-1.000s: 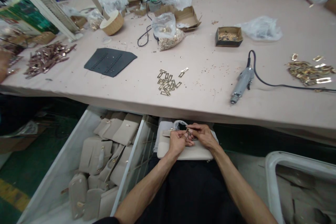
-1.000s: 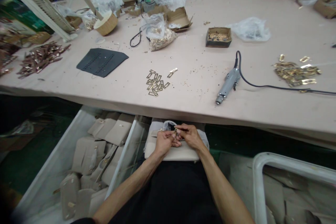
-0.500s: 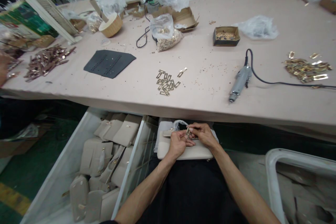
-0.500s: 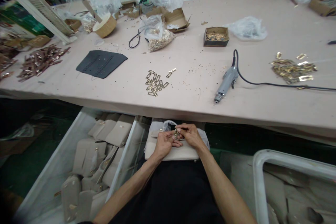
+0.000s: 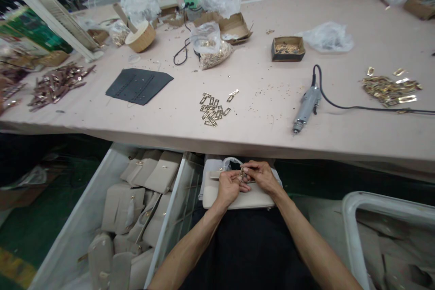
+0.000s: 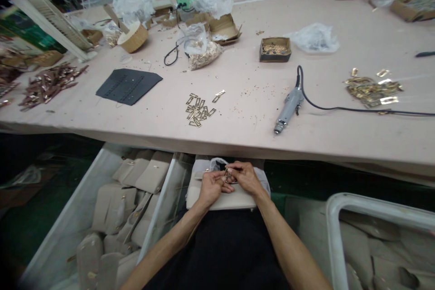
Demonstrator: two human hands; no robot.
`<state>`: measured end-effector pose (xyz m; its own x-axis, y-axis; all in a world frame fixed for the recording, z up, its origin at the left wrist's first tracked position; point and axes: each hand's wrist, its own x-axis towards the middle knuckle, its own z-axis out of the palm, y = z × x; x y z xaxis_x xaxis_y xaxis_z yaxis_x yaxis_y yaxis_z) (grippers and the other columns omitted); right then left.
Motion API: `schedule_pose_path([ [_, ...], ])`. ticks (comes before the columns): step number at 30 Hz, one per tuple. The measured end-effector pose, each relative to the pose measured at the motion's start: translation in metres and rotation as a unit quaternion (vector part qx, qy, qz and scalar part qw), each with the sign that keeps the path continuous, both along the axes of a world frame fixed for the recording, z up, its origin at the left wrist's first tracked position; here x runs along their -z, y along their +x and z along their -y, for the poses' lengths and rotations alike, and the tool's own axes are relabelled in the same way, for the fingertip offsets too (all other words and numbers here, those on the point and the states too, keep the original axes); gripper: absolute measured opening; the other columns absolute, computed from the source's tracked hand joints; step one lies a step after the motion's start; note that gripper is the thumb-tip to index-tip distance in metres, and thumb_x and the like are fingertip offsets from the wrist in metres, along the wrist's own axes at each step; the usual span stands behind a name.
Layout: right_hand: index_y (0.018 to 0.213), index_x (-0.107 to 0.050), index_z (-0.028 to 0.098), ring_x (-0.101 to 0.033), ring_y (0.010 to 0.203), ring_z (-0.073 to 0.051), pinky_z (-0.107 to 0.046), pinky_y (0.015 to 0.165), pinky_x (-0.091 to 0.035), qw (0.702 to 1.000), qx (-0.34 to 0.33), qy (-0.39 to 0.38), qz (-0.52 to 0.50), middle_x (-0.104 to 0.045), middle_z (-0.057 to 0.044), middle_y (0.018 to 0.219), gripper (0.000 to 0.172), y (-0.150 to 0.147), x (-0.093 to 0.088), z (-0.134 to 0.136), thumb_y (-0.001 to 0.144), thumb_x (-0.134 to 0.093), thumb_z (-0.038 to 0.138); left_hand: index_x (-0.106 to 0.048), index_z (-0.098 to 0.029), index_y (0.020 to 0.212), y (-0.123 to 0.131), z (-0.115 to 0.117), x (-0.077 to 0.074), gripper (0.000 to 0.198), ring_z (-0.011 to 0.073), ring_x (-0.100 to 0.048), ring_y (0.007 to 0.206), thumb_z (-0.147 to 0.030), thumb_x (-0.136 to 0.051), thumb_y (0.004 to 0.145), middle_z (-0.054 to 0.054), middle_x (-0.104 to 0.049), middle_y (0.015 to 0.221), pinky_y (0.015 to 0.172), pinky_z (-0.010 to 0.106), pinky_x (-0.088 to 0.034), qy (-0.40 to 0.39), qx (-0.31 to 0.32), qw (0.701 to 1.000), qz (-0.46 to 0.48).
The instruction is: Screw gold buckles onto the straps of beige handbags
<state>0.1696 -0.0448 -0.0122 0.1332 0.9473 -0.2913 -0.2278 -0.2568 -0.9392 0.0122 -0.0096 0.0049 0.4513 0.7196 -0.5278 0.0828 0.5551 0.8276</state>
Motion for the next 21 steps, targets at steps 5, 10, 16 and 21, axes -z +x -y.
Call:
schedule_pose_path([
  [5, 0.086, -0.078, 0.021, -0.064, 0.065, -0.018, -0.029, 0.059, -0.050, 0.994, 0.001, -0.001, 0.109, -0.068, -0.005, 0.077, 0.021, -0.007, -0.005, -0.001, 0.083, -0.070, 0.040, -0.070, -0.009, 0.082, 0.002, 0.001, 0.001, 0.034, 0.0172, -0.067, 0.044, -0.043, -0.070, 0.081, 0.009, -0.071, 0.065, 0.042, 0.024, -0.055, 0.020, -0.008, 0.999, -0.036],
  [10, 0.082, -0.076, 0.024, -0.066, 0.066, -0.021, -0.032, 0.062, -0.051, 0.957, 0.003, 0.004, 0.290, -0.071, -0.006, 0.076, 0.017, -0.008, -0.035, -0.005, 0.088, -0.062, 0.032, -0.067, -0.012, 0.075, 0.004, -0.004, 0.003, 0.040, 0.0167, -0.062, 0.037, -0.051, -0.076, 0.071, 0.007, -0.069, 0.061, 0.036, 0.023, -0.049, 0.016, -0.033, 0.999, -0.032],
  [16, 0.085, -0.073, 0.020, -0.059, 0.064, -0.018, -0.030, 0.064, -0.047, 0.833, 0.226, 0.134, 0.487, -0.067, -0.006, 0.073, 0.025, 0.047, -0.126, -0.008, 0.095, -0.059, 0.038, -0.069, -0.010, 0.080, 0.002, -0.007, -0.001, 0.049, 0.0183, -0.064, 0.040, -0.053, -0.083, 0.062, 0.011, -0.072, 0.070, 0.035, 0.025, -0.048, -0.009, -0.065, 0.998, -0.005],
  [21, 0.118, -0.069, 0.011, -0.067, 0.080, -0.027, -0.039, 0.081, -0.051, 0.729, 0.359, -0.058, 0.581, -0.074, -0.015, 0.092, 0.054, 0.133, -0.151, -0.046, 0.087, -0.064, 0.055, -0.069, -0.009, 0.078, 0.003, -0.007, 0.000, 0.047, 0.0173, -0.063, 0.039, -0.051, -0.081, 0.063, 0.012, -0.071, 0.069, 0.035, 0.024, -0.048, -0.003, -0.062, 0.998, -0.004],
])
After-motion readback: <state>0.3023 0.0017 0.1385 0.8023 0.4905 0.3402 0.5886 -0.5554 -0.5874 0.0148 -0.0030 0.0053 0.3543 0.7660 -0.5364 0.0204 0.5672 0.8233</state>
